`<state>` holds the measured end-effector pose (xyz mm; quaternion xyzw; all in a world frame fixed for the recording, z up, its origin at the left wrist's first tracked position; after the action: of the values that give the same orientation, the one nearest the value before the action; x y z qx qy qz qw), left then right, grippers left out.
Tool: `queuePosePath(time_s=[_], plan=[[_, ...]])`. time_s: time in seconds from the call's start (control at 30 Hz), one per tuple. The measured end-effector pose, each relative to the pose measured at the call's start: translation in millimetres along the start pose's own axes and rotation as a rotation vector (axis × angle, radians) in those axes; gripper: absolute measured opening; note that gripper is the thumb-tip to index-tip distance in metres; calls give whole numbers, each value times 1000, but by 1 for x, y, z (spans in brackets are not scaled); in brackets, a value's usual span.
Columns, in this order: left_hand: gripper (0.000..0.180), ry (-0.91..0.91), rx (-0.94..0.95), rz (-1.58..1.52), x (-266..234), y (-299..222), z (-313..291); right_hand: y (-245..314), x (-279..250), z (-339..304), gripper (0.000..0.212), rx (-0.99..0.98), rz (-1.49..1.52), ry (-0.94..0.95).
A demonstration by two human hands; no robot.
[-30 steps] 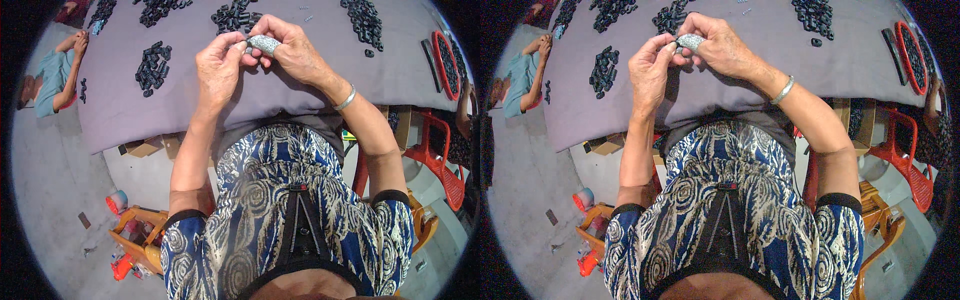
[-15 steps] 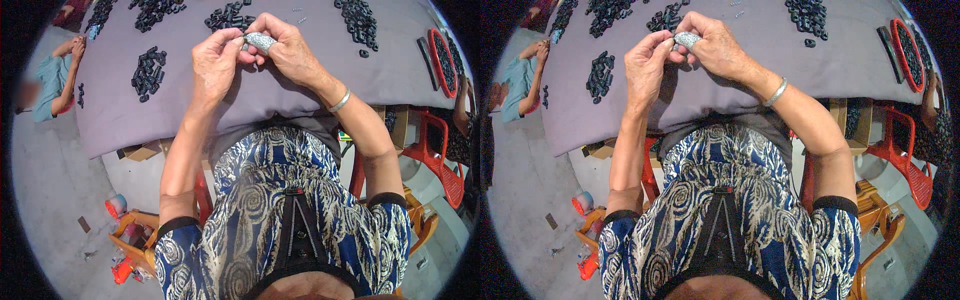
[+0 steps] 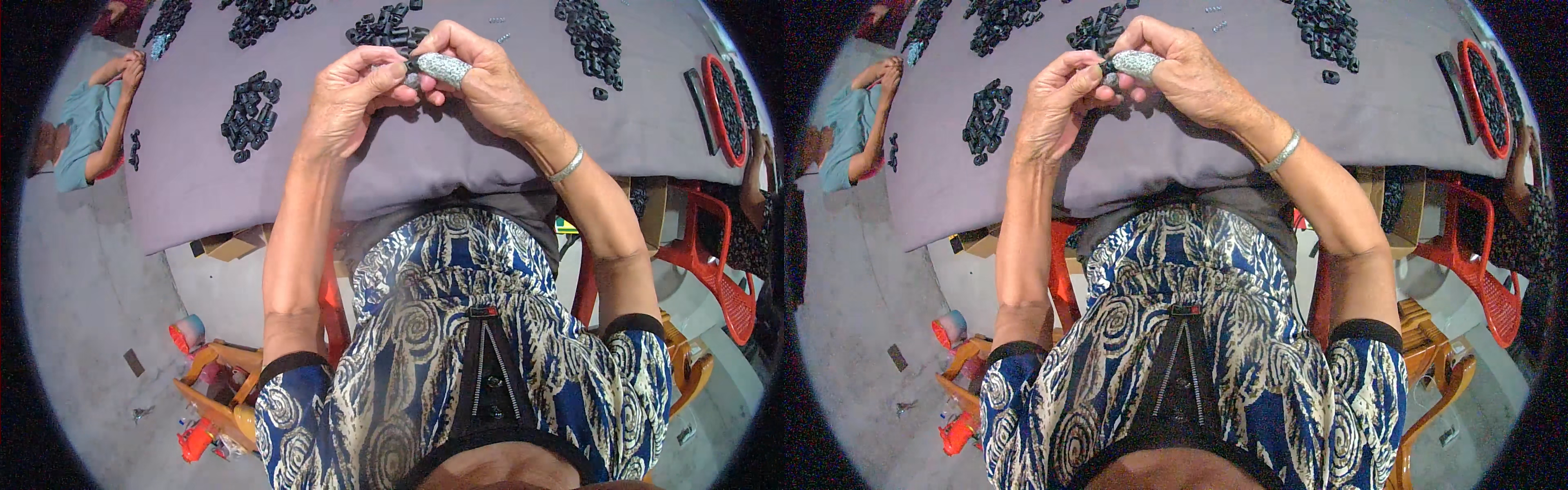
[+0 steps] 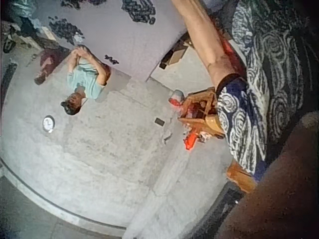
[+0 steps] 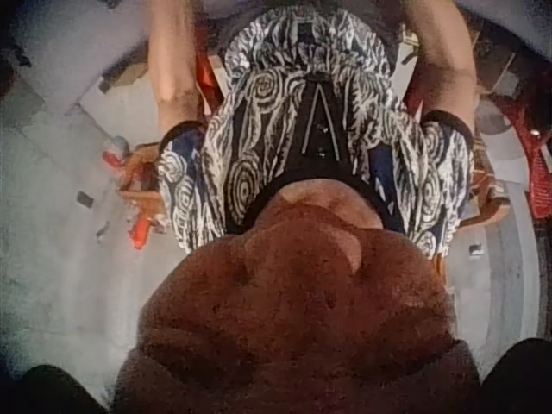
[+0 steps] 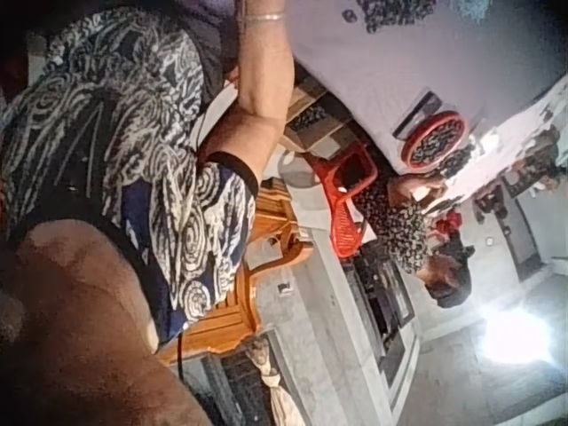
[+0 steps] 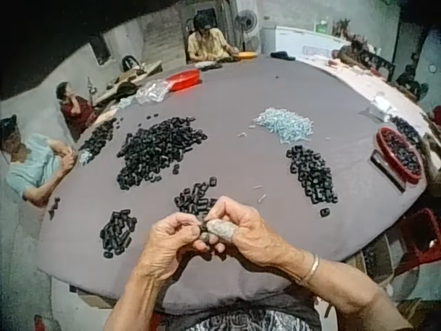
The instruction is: Assembling small black plastic components by hand at a communal workspace.
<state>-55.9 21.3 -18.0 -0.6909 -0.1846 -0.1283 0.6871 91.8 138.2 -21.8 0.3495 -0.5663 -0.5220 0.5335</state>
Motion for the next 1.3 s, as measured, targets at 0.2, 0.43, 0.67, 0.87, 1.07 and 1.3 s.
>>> queuePosePath(time_s=[0.2,0.43,0.67,0.87,1.07,1.3], plan=[[14,0,63,-50,2,8,4,0,1,1,6,-14,45,-8],[17,-35,11,0,9,-1,4,1,0,2,8,-83,-20,-9],[22,-33,-25,-56,12,0,1,-1,-1,-2,11,-34,36,-28],[21,-36,-76,-37,7,-3,7,-4,-3,0,10,-16,62,-32],[21,-43,-74,-13,8,-14,15,4,-7,7,9,-86,112,-30],[21,-138,-97,210,25,-20,10,5,-1,2,11,-72,48,-78]])
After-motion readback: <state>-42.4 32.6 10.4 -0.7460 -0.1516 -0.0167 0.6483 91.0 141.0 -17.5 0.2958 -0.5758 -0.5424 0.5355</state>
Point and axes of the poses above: each hand's wrist, its own z-axis towards the middle knuckle, its own x-axis out of the palm, y = z × x, the point moved 1 cm from there along z, towards the middle knuckle, and after that the axes turned 14 degrees about y, right-handed, at the moved point
